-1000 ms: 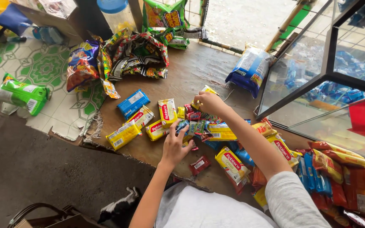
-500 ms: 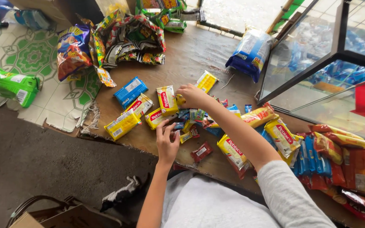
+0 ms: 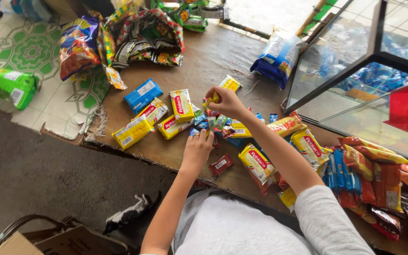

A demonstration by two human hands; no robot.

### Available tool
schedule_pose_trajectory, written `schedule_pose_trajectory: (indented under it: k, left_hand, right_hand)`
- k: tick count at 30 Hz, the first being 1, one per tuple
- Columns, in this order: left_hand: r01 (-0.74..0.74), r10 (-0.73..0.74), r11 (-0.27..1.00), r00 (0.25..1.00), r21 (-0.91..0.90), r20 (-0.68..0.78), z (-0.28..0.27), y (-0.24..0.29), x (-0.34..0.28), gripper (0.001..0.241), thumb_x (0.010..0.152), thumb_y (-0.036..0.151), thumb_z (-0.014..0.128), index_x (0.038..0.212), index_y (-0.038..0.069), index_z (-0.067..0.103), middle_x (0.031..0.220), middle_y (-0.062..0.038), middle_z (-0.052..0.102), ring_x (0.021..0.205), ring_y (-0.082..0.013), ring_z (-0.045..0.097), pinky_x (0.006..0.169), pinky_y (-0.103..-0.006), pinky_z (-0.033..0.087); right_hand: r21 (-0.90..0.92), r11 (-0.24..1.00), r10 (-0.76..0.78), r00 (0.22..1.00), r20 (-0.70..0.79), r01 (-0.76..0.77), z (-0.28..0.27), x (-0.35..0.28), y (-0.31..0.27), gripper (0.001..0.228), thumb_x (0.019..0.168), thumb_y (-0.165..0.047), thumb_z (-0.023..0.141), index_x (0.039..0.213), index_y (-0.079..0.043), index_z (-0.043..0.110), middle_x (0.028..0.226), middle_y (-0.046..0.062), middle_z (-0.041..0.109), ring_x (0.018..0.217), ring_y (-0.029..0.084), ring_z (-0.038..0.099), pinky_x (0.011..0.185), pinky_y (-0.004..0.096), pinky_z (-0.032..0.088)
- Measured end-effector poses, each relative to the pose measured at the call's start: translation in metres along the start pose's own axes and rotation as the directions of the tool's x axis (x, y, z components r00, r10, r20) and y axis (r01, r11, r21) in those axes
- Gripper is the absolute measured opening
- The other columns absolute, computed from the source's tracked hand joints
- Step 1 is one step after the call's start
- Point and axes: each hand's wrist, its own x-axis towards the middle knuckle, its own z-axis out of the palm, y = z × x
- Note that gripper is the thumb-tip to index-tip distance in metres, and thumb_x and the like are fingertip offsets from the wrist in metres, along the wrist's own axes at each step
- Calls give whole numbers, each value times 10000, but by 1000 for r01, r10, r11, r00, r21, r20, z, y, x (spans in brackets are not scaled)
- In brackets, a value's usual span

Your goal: The person picks up wrapped candies and snack packs from the wooden counter and places them one at a time into the glass display case, arranging the items inside. They continue transferring items from the counter pile into the case throughout the clip.

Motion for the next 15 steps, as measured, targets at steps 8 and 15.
schedule_pose_trajectory:
  k: [8, 15]
  left_hand:
    - [-99, 107, 970, 994, 224, -28, 42, -1, 7, 187, 932, 129, 602, 1099, 76, 536, 969, -97, 583, 724, -191, 667, 598, -305, 553]
    - [118, -115, 972, 993, -203, 24, 22, -12, 26, 187, 963, 90, 628, 1098, 15, 522, 1040, -175, 609, 720, -299, 717, 565, -348, 591]
  right_hand:
    - [750, 635, 331, 943, -46, -186, -31, -91, -18, 327, 878, -38, 661, 1200, -15, 614, 1019, 71, 681, 715, 113, 599, 617, 253, 494]
    - [901, 426, 505, 848, -162, -81, -74, -189, -36, 327, 910, -55, 681, 1226, -48, 596, 1071, 75, 654, 786, 134, 620, 683, 271, 529]
